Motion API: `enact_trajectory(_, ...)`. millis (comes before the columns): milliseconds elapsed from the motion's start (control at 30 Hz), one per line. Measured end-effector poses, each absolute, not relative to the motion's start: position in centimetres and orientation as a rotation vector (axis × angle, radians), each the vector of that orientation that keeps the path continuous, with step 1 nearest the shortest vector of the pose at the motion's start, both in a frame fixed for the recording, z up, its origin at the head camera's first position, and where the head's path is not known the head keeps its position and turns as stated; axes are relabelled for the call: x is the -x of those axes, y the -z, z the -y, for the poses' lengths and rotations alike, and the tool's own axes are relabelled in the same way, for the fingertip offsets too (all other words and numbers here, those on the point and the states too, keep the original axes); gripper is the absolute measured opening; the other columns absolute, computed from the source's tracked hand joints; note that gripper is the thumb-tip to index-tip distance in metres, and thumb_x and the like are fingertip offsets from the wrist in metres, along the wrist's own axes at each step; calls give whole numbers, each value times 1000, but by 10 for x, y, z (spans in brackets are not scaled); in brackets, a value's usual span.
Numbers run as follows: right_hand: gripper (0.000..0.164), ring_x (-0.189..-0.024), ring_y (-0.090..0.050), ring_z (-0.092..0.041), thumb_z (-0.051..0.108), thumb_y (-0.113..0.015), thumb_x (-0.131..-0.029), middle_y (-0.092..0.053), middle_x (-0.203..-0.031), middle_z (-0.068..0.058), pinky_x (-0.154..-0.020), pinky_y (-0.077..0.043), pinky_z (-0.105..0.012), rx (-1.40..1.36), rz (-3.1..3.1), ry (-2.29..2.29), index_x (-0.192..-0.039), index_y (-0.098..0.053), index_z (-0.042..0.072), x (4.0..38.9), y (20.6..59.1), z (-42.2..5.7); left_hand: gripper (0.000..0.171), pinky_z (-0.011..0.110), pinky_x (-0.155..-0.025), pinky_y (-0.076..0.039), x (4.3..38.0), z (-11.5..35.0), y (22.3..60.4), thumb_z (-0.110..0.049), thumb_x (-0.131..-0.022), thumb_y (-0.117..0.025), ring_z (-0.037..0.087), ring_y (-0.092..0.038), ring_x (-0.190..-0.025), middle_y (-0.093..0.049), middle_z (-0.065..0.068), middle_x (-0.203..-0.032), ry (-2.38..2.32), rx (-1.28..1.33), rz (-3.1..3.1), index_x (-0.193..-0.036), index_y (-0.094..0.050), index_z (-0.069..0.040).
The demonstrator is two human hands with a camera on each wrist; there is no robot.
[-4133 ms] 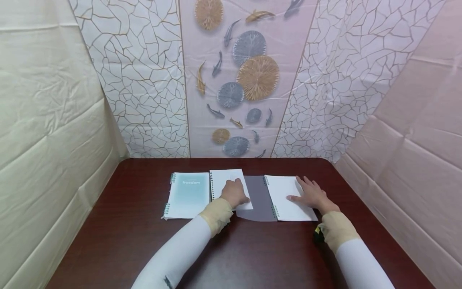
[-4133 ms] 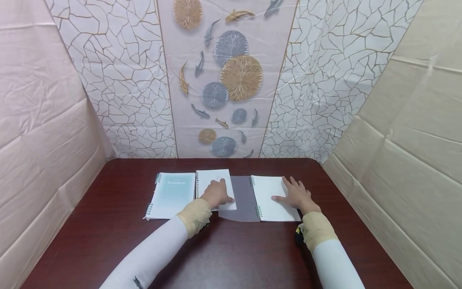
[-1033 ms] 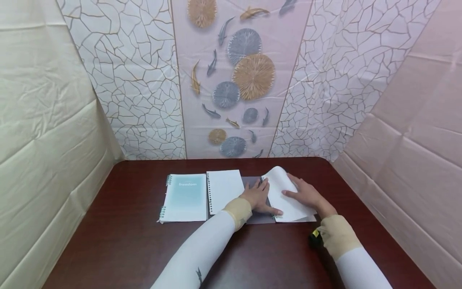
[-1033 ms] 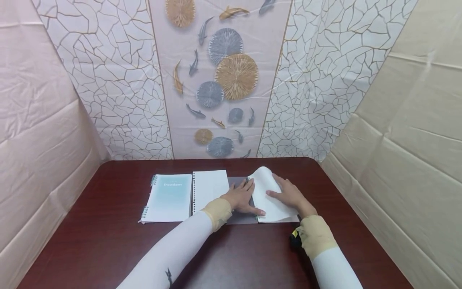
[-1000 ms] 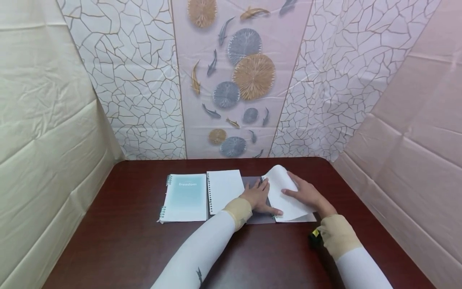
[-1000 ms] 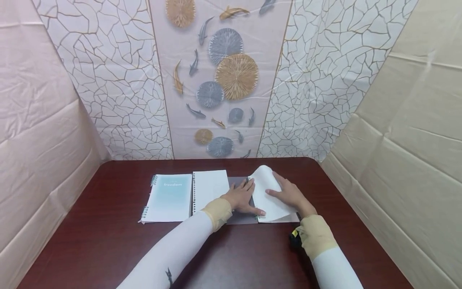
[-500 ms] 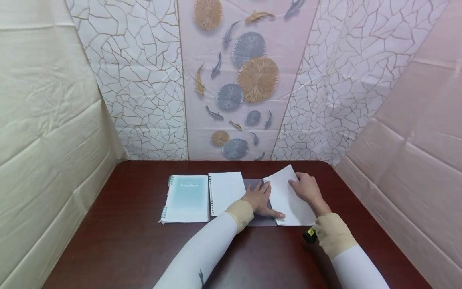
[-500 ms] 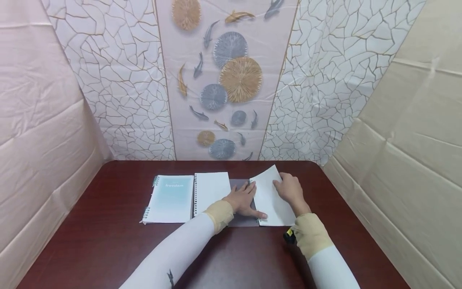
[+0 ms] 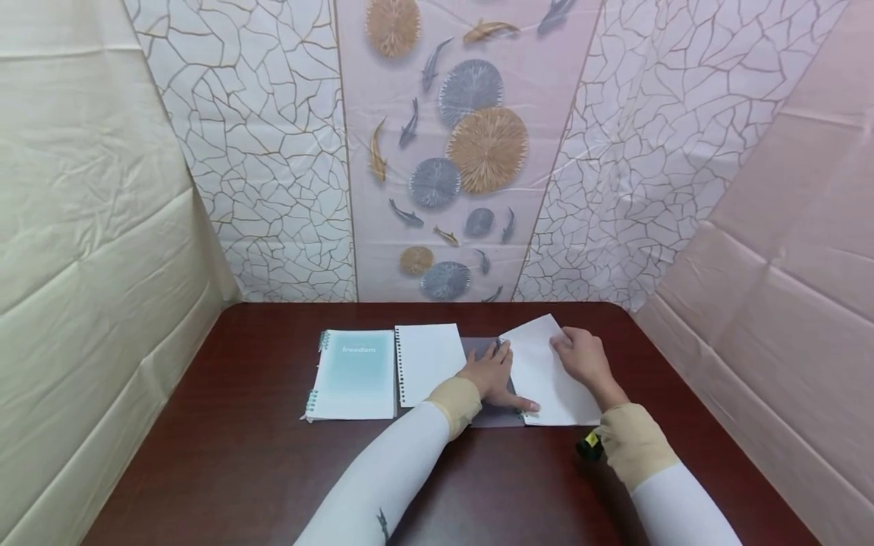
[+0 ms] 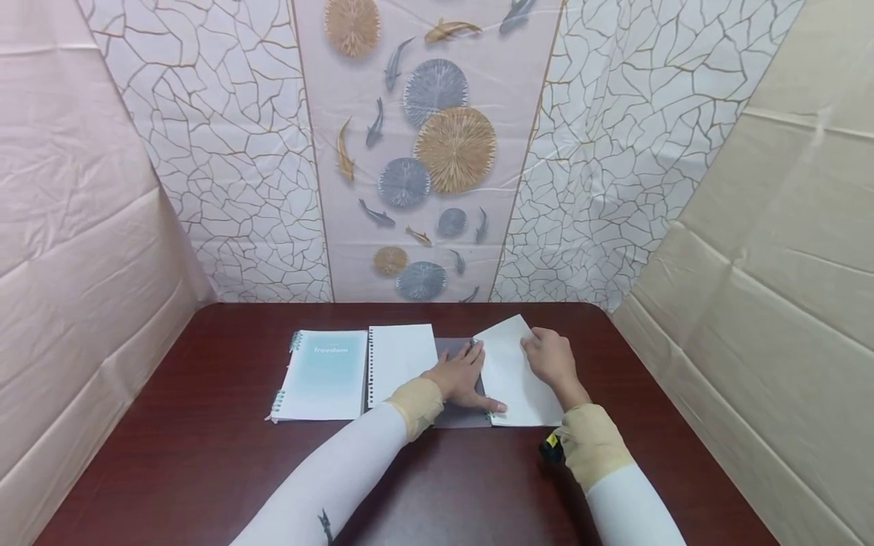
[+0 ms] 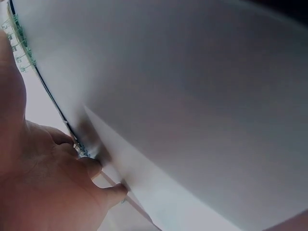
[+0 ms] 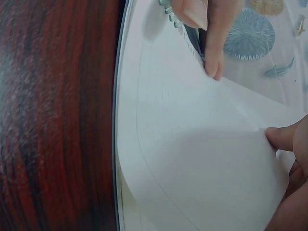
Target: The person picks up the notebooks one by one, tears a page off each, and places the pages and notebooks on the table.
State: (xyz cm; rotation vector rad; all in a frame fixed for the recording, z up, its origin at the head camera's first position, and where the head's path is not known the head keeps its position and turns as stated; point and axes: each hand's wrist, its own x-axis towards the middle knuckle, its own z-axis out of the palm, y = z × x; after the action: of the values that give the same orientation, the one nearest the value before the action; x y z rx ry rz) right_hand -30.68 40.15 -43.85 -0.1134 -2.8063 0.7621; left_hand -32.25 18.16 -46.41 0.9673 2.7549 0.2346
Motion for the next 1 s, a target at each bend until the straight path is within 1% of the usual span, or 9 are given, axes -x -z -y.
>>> enact_trajectory(67, 54, -140, -48, -53, 22, -54, -110, -51, -148, -37, -112, -42, -64, 123, 2813, -773, -147, -49, -17, 306, 439, -402, 126, 55, -129, -15, 321, -180, 462, -91, -83, -55, 24, -8, -164, -6, 4, -179, -248, -970, -2750, -171, -16, -9)
enact_trajectory(300, 59, -144, -42, -53, 25, -51, -113, -44, -155, -37, -114, -40, -65, 160, 2852, -842, -153, -41, -16, 301, 447, -408, 120, 53, -129, -15, 325, -183, 469, -90, -83, -57, 20, -11, -163, -6, -2, -179, -226, -935, -2774, -171, -19, -17)
enact_trajectory(400, 60, -145, -41, -53, 25, -51, -113, -42, -156, -38, -114, -40, -65, 162, 2861, -859, -155, -39, -15, 299, 449, -410, 123, 55, -129, -14, 326, -183, 468, -91, -83, -57, 24, -11, -164, -5, 2, -179, -238, -967, -2756, -171, -19, -13)
enact_trajectory(467, 60, -146, -39, -53, 25, -51, -113, -41, -157, -37, -115, -39, -65, 162, 2863, -871, -156, -38, -15, 297, 450, -411, 125, 57, -129, -14, 332, -187, 476, -92, -81, -57, 24, -11, -163, -5, 2, -179, -227, -965, -2759, -171, -19, -13)
enact_trajectory(633, 61, -148, -37, -53, 26, -50, -113, -38, -158, -37, -117, -37, -64, 159, 2886, -876, -156, -36, -15, 297, 451, -413, 126, 55, -129, -11, 342, -193, 489, -94, -80, -56, 20, -6, -164, 1, -3, -179, -207, -952, -2756, -172, -14, -18)
enact_trajectory(700, 62, -148, -36, -53, 26, -50, -113, -37, -159, -38, -117, -36, -64, 164, 2896, -888, -157, -35, -15, 296, 450, -414, 126, 55, -130, -9, 338, -190, 484, -93, -81, -55, 21, -4, -164, 3, -2, -179, -223, -965, -2742, -172, -11, -17)
enact_trajectory(900, 63, -150, -33, -53, 27, -49, -114, -35, -161, -37, -119, -33, -65, 186, 2910, -957, -158, -32, -14, 295, 450, -418, 129, 58, -129, -11, 329, -183, 471, -91, -82, -58, 29, -8, -164, -2, 6, -179, -296, -1004, -2716, -171, -13, -9)
enact_trajectory(967, 62, -149, -35, -53, 28, -48, -114, -36, -161, -37, -118, -34, -65, 197, 2902, -991, -158, -33, -14, 294, 452, -420, 132, 57, -129, -10, 334, -186, 480, -94, -79, -57, 27, -7, -164, 0, 4, -179, -302, -993, -2717, -172, -11, -11)
enact_trajectory(1000, 61, -146, -40, -52, 28, -48, -114, -39, -159, -36, -116, -37, -65, 195, 2894, -1006, -157, -36, -13, 293, 453, -421, 134, 56, -130, -10, 338, -188, 484, -95, -78, -57, 26, -5, -164, 2, 2, -179, -303, -987, -2711, -172, -9, -12)
